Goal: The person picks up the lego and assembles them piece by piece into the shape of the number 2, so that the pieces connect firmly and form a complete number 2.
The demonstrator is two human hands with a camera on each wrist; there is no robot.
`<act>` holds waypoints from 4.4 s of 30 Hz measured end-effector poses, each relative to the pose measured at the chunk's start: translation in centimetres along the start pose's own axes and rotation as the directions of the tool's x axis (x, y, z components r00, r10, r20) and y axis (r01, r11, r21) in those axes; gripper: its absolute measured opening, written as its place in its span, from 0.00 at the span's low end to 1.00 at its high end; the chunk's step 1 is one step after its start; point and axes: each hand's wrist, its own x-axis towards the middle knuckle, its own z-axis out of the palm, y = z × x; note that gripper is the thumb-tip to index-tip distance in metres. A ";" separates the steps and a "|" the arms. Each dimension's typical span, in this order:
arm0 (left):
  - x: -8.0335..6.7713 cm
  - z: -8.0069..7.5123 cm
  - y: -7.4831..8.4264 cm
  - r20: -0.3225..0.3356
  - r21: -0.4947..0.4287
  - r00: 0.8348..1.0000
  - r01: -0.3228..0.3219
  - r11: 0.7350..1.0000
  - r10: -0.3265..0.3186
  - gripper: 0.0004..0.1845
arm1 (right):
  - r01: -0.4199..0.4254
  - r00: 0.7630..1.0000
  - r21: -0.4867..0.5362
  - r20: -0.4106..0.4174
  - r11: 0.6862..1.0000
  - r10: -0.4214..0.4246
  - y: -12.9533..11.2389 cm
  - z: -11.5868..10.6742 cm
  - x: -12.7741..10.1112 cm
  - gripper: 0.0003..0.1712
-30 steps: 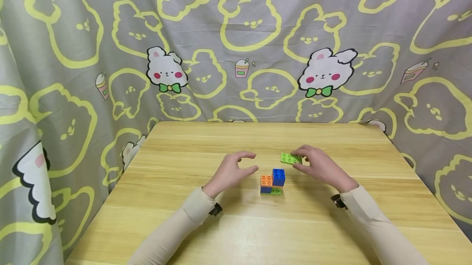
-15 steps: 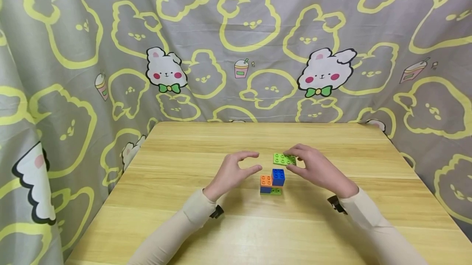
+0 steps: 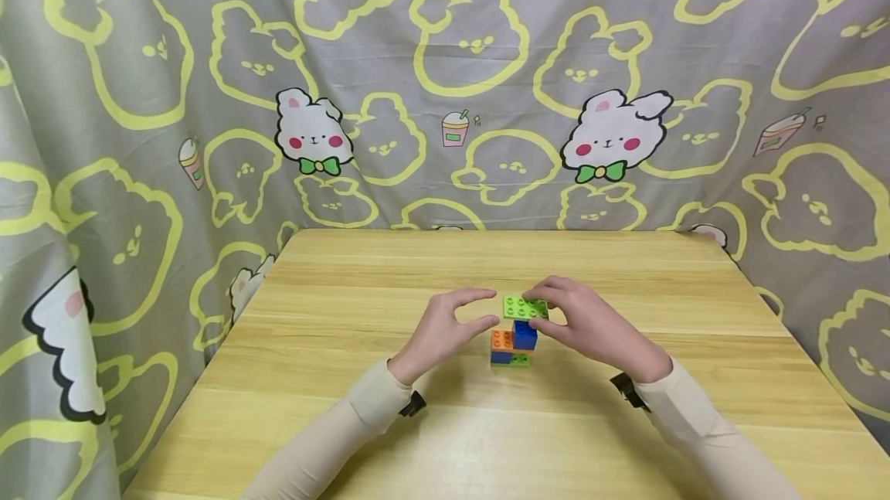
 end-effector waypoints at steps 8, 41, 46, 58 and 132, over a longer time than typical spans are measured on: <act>-0.1 0.4 -0.1 0.009 -0.047 1.000 -0.004 0.999 0.005 0.21 | 0.016 1.000 0.003 0.001 1.000 -0.016 -0.4 0.2 0.0 0.20; -0.1 0.8 -0.9 0.041 -0.156 0.996 0.081 0.984 -0.076 0.18 | -0.048 0.993 0.326 -0.085 0.944 0.079 2.4 2.9 -2.3 0.22; 0.0 0.8 -1.1 0.067 -0.146 0.997 0.058 0.988 -0.049 0.17 | -0.067 0.993 0.414 -0.065 0.908 0.103 2.6 3.4 -2.3 0.21; -0.2 0.9 -1.2 0.123 -0.201 0.985 0.146 0.969 -0.123 0.16 | -0.127 0.989 0.482 -0.005 0.867 0.148 2.9 4.0 -2.4 0.20; 0.0 0.9 -1.7 0.242 -0.224 0.958 0.211 0.952 -0.155 0.18 | -0.291 0.957 0.756 0.240 0.586 0.164 3.5 5.0 -2.5 0.25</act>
